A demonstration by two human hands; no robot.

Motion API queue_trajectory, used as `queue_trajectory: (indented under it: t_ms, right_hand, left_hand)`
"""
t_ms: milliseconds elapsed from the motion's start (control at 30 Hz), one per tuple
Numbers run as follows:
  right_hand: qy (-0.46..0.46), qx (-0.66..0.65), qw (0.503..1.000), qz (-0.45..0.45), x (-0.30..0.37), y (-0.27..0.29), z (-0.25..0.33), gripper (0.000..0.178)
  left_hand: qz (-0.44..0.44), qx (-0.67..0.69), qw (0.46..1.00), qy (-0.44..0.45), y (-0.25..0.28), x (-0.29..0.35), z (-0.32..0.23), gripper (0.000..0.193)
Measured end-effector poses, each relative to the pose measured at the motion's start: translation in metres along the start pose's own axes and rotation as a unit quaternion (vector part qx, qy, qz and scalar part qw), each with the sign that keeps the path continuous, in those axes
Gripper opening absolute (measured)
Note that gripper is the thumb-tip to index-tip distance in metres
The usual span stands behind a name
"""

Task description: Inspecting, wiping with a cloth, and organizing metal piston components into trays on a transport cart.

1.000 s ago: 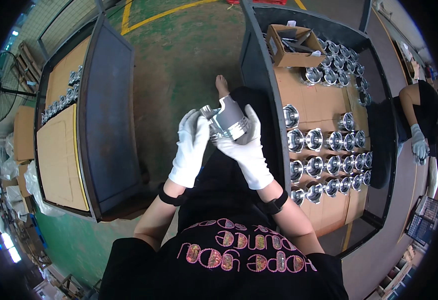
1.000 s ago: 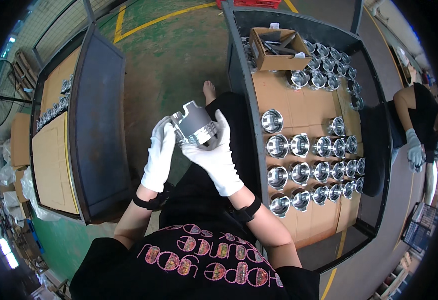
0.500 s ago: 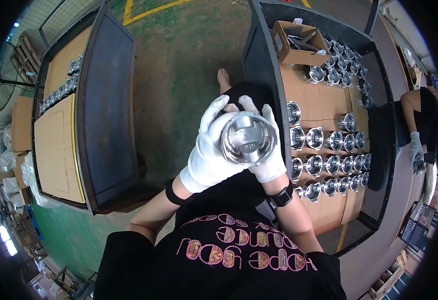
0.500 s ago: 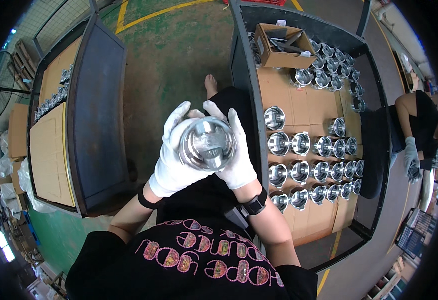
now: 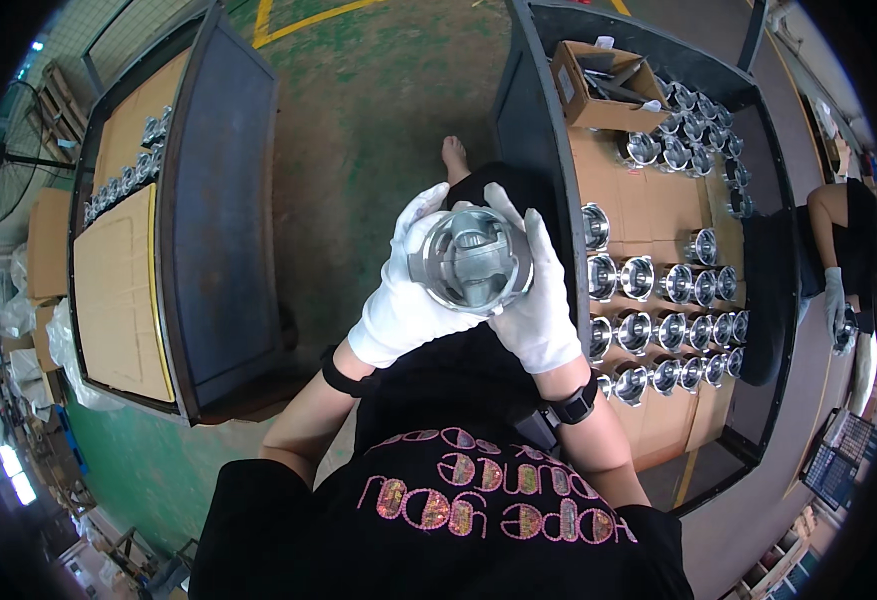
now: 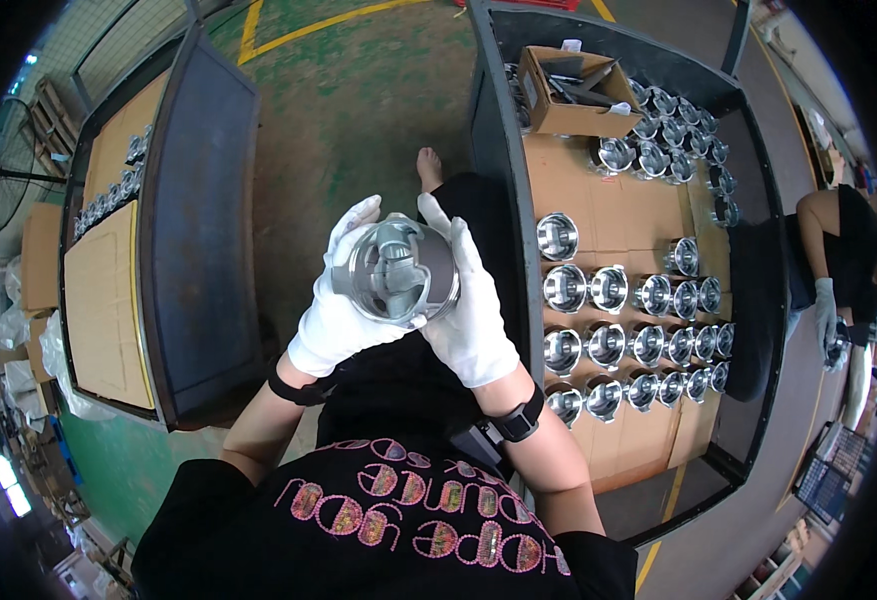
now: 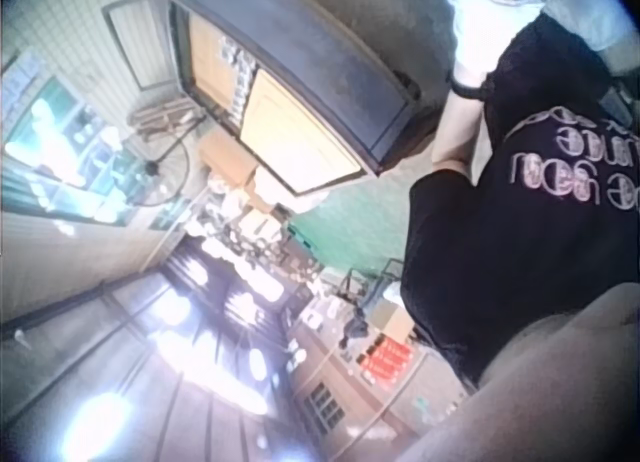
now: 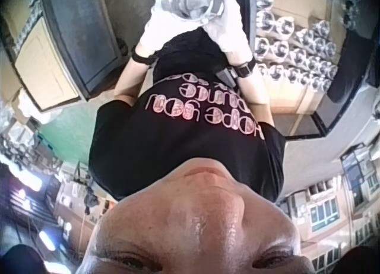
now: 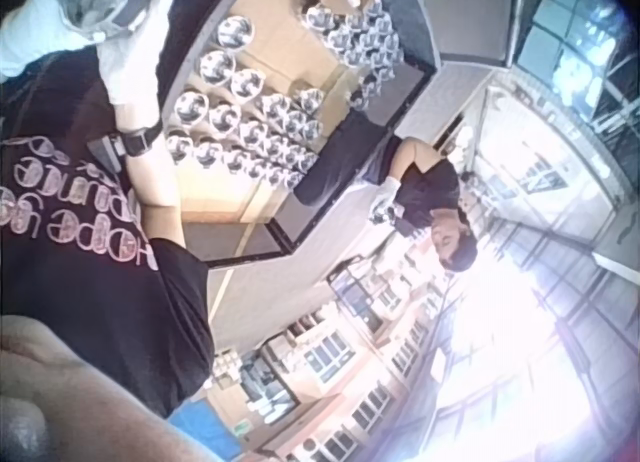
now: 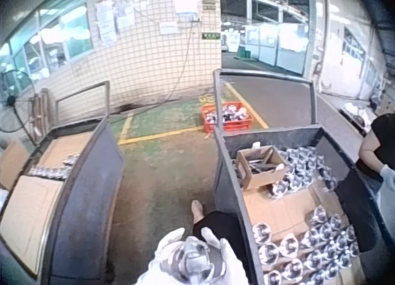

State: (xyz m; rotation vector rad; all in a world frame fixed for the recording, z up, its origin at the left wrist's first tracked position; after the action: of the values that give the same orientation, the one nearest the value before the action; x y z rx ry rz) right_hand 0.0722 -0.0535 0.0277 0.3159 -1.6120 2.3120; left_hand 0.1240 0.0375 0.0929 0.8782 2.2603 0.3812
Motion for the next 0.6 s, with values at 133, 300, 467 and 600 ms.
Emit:
queue_trajectory:
  t_ms: [133,300,467,600]
  right_hand:
    - [0.010,0.012,1.000,0.009,-0.001,0.000,0.001,0.059]
    - [0.087,0.185,0.979,0.001,-0.007,0.015,0.027,0.059]
    - [0.304,0.520,0.794,-0.084,0.039,-0.010,0.107,0.034]
    - [0.386,0.790,0.466,0.102,0.086,-0.093,0.089,0.022]
  left_hand:
    - [-0.008,0.039,0.999,0.003,0.002,0.000,0.003,0.104]
    - [-0.037,0.022,0.999,-0.016,0.008,-0.006,-0.012,0.091]
    - [0.009,-0.050,0.998,-0.045,0.002,-0.019,-0.024,0.086]
    - [0.044,-0.022,0.999,-0.011,-0.016,-0.033,-0.026,0.085]
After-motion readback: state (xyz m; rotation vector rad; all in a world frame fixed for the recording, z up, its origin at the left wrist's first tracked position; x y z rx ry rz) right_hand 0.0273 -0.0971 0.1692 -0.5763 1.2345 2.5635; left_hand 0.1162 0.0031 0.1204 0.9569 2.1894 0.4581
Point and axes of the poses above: each hand's wrist, its own x-axis away from the middle knuckle, its own y-axis out of the back of the hand, z = x × y, the point moved 10 cm from there along -x, towards the middle knuckle, and after that the axes turned 2 degrees about z, right-handed, at the moved point
